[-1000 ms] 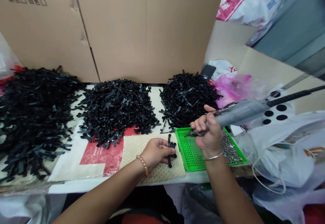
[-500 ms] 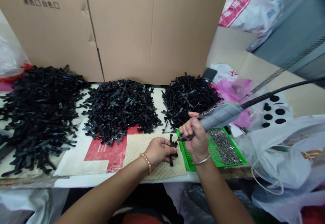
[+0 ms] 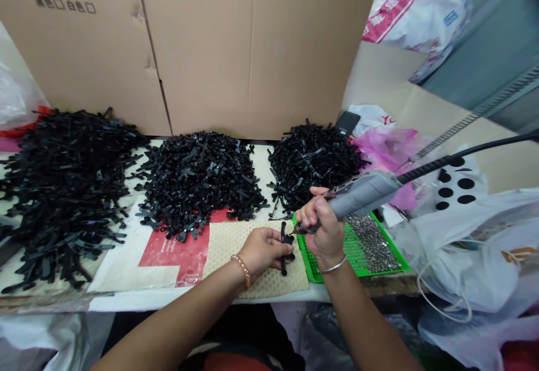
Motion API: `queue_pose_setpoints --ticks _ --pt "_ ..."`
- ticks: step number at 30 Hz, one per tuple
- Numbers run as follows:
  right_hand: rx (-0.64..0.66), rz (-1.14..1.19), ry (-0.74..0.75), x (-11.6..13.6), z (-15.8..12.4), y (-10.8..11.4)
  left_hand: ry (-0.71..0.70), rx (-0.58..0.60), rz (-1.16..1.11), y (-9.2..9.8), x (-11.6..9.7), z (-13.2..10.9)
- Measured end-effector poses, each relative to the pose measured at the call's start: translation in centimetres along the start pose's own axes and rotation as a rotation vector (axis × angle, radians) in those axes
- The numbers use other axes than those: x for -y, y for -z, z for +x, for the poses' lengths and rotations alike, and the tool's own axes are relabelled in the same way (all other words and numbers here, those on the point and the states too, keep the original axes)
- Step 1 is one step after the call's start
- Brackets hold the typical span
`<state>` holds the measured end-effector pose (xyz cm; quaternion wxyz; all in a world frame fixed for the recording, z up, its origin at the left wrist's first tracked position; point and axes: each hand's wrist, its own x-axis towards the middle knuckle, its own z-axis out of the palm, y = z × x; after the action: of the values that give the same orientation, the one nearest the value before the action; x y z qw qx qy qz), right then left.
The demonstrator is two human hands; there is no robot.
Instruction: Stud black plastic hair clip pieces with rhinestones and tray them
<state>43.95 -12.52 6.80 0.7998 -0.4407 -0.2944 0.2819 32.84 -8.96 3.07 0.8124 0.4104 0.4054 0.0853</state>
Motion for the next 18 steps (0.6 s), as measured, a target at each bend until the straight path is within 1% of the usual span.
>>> queue_pose_setpoints --ticks 11,18 --pt "-0.009 -0.014 0.007 0.16 -0.10 -0.10 0.000 -0.004 0.009 -0.11 -0.34 -0.39" --pt "0.016 -0.004 0.018 -0.13 -0.25 0.04 -0.007 0.002 0.008 -0.03 -0.18 -0.21"
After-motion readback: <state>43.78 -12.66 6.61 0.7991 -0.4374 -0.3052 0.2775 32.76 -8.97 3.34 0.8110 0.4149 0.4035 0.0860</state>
